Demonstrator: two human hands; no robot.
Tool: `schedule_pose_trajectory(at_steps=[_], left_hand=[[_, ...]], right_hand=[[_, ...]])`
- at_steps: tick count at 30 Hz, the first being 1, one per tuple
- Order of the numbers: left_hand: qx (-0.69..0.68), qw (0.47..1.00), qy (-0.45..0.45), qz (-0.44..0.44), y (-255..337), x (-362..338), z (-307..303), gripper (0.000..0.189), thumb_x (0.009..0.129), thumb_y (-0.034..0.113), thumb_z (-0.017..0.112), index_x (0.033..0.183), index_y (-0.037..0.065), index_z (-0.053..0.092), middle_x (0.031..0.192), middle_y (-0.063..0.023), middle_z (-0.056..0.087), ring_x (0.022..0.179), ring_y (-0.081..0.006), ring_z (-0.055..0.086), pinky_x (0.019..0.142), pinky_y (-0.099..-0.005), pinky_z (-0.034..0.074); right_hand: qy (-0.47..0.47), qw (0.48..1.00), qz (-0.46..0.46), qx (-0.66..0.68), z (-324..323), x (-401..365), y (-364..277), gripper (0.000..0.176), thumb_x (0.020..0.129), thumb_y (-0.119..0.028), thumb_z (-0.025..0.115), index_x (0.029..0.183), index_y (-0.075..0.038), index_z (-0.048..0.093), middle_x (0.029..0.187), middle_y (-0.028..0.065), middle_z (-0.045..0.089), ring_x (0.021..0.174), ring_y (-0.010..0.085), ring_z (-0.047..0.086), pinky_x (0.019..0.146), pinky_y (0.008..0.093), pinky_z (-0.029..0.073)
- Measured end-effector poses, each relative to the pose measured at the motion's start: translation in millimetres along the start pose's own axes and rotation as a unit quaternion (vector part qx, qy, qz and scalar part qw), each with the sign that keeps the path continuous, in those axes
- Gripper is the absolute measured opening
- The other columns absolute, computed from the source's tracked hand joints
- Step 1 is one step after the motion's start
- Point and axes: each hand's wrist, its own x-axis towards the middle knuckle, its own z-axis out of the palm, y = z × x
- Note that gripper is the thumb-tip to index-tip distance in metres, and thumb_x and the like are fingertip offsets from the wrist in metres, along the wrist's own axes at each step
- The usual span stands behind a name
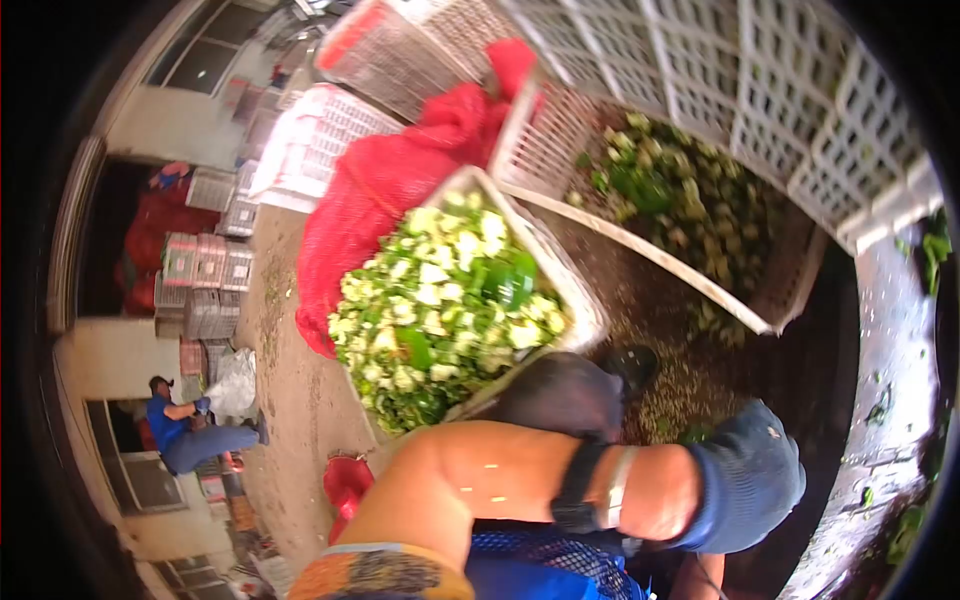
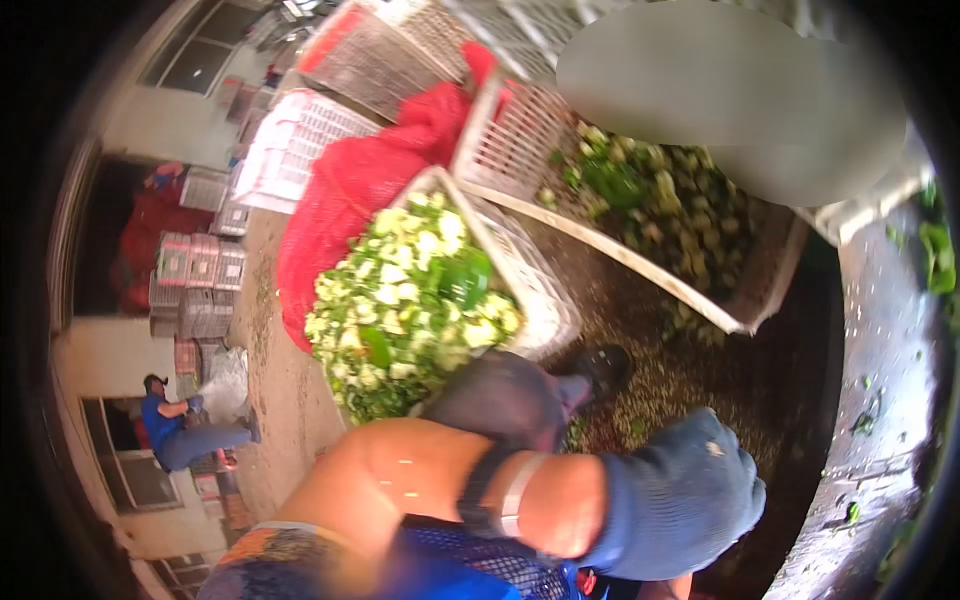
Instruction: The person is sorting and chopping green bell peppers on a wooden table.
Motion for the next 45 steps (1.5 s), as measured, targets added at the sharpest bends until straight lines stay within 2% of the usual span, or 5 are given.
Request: schedule_pose_trajectory(at_steps=[15,23,29,31,45], left_hand=[[-0.233,0.896,0.368,-0.089,-107,-84,-87,0.022,0.077,0.022,0.068,0.084,0.002,0.071,0.079,-0.0233,0.069,0.078,-0.0393,0.07,0.073,-0.0464,0.056],[0.134,0.587,0.647,-0.467,-412,-413,-139,0.025,0.098,0.023,0.057,0.075,0.014,0.063,0.06,-0.0052,0.051,0.052,-0.0208,0.05,0.046,-0.0379,0.037],[-0.548,0.312,0.755,-0.181,-521,-562,-140,0.051,0.096,0.041,0.066,0.121,-0.004,0.065,0.114,-0.0149,0.07,0.097,-0.0288,0.068,0.087,-0.045,0.056],[-0.596,0.337,0.71,-0.164,-529,-564,-146,0.055,0.095,0.04,0.067,0.13,-0.003,0.063,0.121,-0.0155,0.07,0.109,-0.0338,0.069,0.098,-0.0482,0.054],[-0.56,0.441,0.66,-0.237,-530,-580,-96,0.034,0.089,0.02,0.069,0.119,0.004,0.065,0.111,-0.0105,0.069,0.101,-0.0266,0.067,0.093,-0.0421,0.053]], right_hand=[[-0.162,0.935,-0.312,0.043,24,-78,-106,0.048,0.095,-0.031,0.065,0.13,0.001,0.06,0.115,0.0138,0.068,0.101,0.0255,0.066,0.087,0.0396,0.056],[0.024,0.99,0.001,0.139,36,-155,-159,0.047,0.092,-0.032,0.07,0.132,-0.009,0.062,0.114,0.0108,0.065,0.098,0.0268,0.066,0.086,0.0415,0.056],[0.116,0.939,-0.232,-0.227,17,-136,-128,0.058,0.058,-0.029,0.084,0.107,-0.004,0.069,0.106,0.016,0.072,0.097,0.0306,0.07,0.083,0.0403,0.059],[0.193,0.979,0.046,0.047,72,-159,-164,0.066,0.041,-0.032,0.09,0.102,-0.012,0.074,0.107,0.0135,0.073,0.099,0.0319,0.071,0.083,0.0403,0.06],[0.135,0.746,-0.355,-0.547,8,-131,-74,0.042,0.045,-0.028,0.085,0.083,-0.014,0.075,0.098,0.0097,0.075,0.105,0.0312,0.07,0.092,0.0395,0.058]])
